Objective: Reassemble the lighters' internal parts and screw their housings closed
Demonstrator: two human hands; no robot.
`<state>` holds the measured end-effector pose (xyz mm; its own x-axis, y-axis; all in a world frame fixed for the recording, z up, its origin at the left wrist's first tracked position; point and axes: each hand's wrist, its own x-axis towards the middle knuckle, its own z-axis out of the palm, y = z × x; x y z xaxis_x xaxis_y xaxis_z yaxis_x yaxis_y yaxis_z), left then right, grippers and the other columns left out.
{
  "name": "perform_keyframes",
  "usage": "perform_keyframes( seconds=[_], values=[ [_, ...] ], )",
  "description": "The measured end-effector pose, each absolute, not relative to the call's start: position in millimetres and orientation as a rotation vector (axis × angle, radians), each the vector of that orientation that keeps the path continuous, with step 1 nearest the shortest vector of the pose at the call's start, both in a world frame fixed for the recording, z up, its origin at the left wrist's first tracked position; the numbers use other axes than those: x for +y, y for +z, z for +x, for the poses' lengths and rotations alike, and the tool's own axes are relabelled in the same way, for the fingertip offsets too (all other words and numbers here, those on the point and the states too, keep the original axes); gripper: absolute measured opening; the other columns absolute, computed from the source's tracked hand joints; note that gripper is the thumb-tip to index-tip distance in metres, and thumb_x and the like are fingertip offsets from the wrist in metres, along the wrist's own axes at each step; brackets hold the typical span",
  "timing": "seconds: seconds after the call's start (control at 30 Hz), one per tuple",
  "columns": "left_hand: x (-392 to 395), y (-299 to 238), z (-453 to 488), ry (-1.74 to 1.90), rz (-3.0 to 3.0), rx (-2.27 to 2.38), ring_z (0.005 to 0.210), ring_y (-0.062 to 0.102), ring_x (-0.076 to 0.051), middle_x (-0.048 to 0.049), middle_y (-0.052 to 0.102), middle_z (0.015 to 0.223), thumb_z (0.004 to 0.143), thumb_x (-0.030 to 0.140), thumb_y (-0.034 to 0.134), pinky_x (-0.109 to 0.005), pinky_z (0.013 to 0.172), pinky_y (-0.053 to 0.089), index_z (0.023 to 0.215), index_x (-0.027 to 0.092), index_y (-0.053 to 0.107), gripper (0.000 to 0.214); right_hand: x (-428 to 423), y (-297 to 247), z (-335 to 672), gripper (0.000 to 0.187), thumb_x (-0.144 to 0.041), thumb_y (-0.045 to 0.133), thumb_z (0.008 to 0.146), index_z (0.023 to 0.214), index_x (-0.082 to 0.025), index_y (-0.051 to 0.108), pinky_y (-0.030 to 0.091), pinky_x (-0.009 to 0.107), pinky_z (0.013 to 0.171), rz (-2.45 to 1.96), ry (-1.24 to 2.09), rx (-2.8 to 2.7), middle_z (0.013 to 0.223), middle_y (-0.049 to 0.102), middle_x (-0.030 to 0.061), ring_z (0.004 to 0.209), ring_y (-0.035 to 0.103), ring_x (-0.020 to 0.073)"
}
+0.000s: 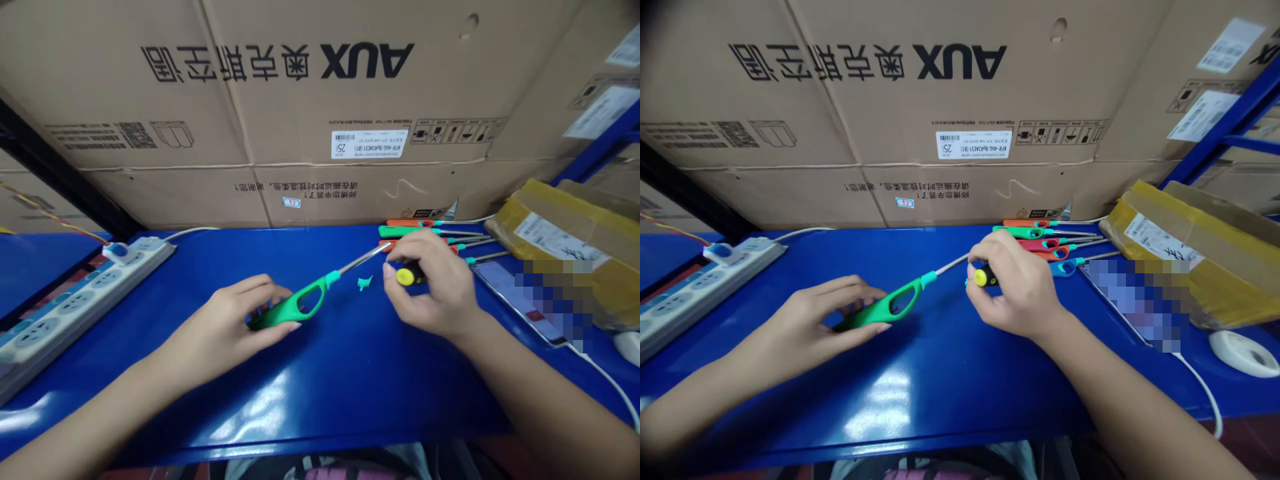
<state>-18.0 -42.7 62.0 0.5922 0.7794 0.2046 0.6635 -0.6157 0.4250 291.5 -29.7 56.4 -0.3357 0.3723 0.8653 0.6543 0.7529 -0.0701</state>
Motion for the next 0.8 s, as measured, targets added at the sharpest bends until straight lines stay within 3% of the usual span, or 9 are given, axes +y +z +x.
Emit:
perform_keyframes(
  seconds=[0.13,0.3,0.4,0.47,0.6,0.7,0.8],
  values=[
    [-50,48,18,0.468,2.445,0.933,0.083,0.063,-0.014,-0.0003,0.064,0.094,0.093,0.037,0.067,-0.023,0.072,0.049,0.115,0.023,0.069,0.026,-36,68,296,0.031,-0.010,0.066,0.078,0.106,-0.020,0.058,0.049,0.030,0.067,-0.775,-0.349,-2.038,0.093,0.067,0.0044,0.075,0.060,0.0168],
    [-39,15,59,0.460,2.516,0.824,0.091,0.065,-0.021,-0.0051,0.068,0.097,0.091,0.041,0.069,-0.031,0.081,0.051,0.115,0.018,0.072,0.034,-34,62,294,0.021,-0.016,0.068,0.082,0.099,-0.021,0.057,0.048,0.031,0.068,-0.802,-0.044,-2.096,0.087,0.059,0.0021,0.075,0.056,0.0162],
    [-32,8,63,0.521,2.544,0.818,0.098,0.063,-0.025,-0.0082,0.068,0.106,0.085,0.057,0.072,-0.040,0.091,0.050,0.127,0.017,0.066,0.058,-30,56,293,0.020,-0.022,0.069,0.085,0.101,-0.022,0.056,0.049,0.033,0.072,-0.761,0.309,-2.042,0.092,0.055,0.0024,0.081,0.056,0.0174],
    [-33,11,54,0.535,2.514,0.828,0.106,0.062,-0.026,-0.0100,0.065,0.118,0.081,0.061,0.073,-0.042,0.096,0.049,0.135,0.018,0.060,0.071,-31,58,290,0.014,-0.024,0.067,0.089,0.099,-0.023,0.056,0.048,0.032,0.063,-0.689,0.522,-1.899,0.094,0.053,0.0023,0.074,0.055,0.0148],
    [-40,14,27,0.495,2.522,0.831,0.113,0.059,-0.027,-0.0097,0.064,0.122,0.082,0.048,0.076,-0.044,0.099,0.047,0.133,0.019,0.060,0.061,-39,77,272,0.007,-0.029,0.064,0.094,0.093,-0.023,0.062,0.037,0.027,0.042,-0.538,0.780,-1.506,0.090,0.049,0.0008,0.055,0.051,0.0099],
    [-44,8,18,0.542,2.467,0.785,0.107,0.061,-0.024,-0.0082,0.066,0.113,0.087,0.036,0.074,-0.040,0.096,0.048,0.126,0.017,0.064,0.044,-46,93,250,0.011,-0.034,0.070,0.091,0.092,-0.025,0.064,0.050,0.029,0.058,-0.545,0.983,-1.396,0.087,0.052,-0.0001,0.066,0.055,0.0120],
    [-42,-2,18,0.649,2.368,0.744,0.099,0.063,-0.020,-0.0067,0.067,0.105,0.088,0.034,0.074,-0.036,0.091,0.050,0.119,0.016,0.068,0.037,-50,94,228,0.012,-0.036,0.065,0.094,0.094,-0.025,0.062,0.049,0.028,0.060,-0.522,1.200,-1.354,0.084,0.051,-0.0005,0.068,0.053,0.0121]
  ],
)
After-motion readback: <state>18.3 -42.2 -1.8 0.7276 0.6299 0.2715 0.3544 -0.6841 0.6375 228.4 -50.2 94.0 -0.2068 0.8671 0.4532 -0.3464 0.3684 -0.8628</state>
